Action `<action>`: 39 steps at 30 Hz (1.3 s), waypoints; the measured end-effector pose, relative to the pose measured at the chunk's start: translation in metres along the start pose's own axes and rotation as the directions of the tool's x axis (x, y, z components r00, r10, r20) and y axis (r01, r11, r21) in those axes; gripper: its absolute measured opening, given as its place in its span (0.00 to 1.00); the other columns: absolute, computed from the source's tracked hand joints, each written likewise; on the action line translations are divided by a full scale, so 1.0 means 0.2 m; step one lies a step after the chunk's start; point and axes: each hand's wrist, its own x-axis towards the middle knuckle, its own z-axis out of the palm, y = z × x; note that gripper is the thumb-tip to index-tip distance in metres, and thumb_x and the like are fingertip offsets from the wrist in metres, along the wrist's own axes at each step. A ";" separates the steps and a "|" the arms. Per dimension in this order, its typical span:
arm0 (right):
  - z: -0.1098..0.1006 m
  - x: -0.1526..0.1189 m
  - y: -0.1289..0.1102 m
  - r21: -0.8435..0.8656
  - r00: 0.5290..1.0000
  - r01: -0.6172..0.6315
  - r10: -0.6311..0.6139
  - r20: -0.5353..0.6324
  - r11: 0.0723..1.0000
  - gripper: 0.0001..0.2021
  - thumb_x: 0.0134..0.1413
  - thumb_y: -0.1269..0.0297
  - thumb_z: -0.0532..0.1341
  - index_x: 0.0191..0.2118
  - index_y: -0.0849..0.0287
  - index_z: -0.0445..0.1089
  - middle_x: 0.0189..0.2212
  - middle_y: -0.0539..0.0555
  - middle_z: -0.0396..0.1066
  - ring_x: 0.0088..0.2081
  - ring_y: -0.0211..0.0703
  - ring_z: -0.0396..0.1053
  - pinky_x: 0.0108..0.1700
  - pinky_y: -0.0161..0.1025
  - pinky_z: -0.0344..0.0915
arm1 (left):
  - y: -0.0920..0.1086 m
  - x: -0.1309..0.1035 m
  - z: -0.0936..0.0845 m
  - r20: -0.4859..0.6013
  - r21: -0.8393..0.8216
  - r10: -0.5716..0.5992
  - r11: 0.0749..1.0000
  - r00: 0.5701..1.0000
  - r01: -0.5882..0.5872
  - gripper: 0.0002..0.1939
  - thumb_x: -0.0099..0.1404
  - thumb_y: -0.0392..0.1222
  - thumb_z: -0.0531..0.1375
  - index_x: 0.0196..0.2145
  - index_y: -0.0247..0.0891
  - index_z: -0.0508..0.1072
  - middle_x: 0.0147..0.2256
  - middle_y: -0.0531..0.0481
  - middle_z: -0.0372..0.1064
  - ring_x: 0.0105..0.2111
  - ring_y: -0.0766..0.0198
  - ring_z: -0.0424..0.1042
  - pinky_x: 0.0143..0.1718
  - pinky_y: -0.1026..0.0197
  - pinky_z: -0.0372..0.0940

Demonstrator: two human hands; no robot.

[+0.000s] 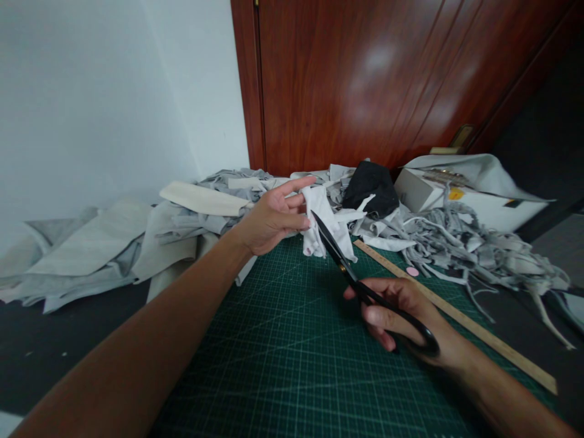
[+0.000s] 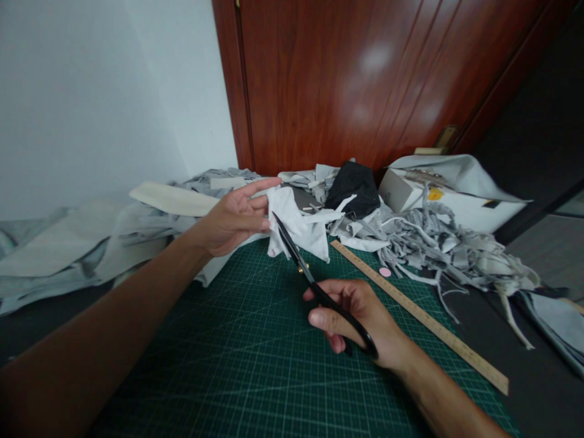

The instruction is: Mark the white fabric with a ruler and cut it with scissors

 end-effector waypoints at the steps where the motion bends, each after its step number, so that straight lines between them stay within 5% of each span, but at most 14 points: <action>1: 0.00 0.00 0.00 0.004 1.000 0.000 0.000 0.003 1.000 0.29 0.55 0.42 0.73 0.49 0.65 0.75 0.17 0.45 0.67 0.15 0.32 0.59 0.20 0.30 0.48 | 0.00 0.00 0.00 -0.002 -0.001 0.004 1.000 1.000 -0.004 0.44 0.49 0.24 0.72 0.64 0.36 0.71 0.51 0.36 0.78 0.48 0.50 0.79 0.43 0.55 0.75; 19: 0.02 -0.01 0.00 0.038 0.999 -0.048 0.049 -0.018 0.998 0.29 0.56 0.42 0.73 0.48 0.66 0.75 0.18 0.45 0.66 0.15 0.30 0.60 0.18 0.27 0.51 | -0.06 0.01 0.02 0.043 0.077 0.040 0.996 0.998 -0.043 0.44 0.49 0.24 0.71 0.64 0.33 0.69 0.45 0.40 0.81 0.45 0.53 0.80 0.45 0.56 0.72; 25: 0.03 0.00 -0.01 0.046 0.997 -0.059 0.061 -0.041 0.997 0.29 0.55 0.41 0.73 0.45 0.65 0.75 0.17 0.44 0.65 0.15 0.30 0.60 0.18 0.27 0.52 | -0.08 0.01 0.07 -0.060 0.053 0.065 0.997 0.996 -0.061 0.35 0.53 0.27 0.70 0.59 0.33 0.74 0.42 0.44 0.81 0.34 0.64 0.76 0.36 0.62 0.69; 29: 0.04 0.00 0.00 0.041 0.997 -0.060 0.062 -0.046 0.997 0.30 0.54 0.40 0.74 0.45 0.65 0.75 0.16 0.44 0.65 0.15 0.30 0.60 0.18 0.27 0.52 | -0.11 0.02 0.10 -0.160 0.078 0.104 0.993 0.982 -0.092 0.25 0.57 0.32 0.71 0.53 0.31 0.77 0.38 0.44 0.81 0.34 0.63 0.77 0.38 0.61 0.70; 39: 0.07 0.01 0.00 0.051 0.994 -0.086 0.089 -0.059 0.995 0.31 0.50 0.40 0.75 0.43 0.66 0.75 0.15 0.44 0.65 0.14 0.30 0.60 0.17 0.27 0.52 | -0.13 0.05 0.11 -0.394 0.151 0.189 0.979 0.899 -0.139 0.14 0.57 0.25 0.63 0.41 0.33 0.79 0.26 0.51 0.74 0.26 0.67 0.71 0.32 0.64 0.64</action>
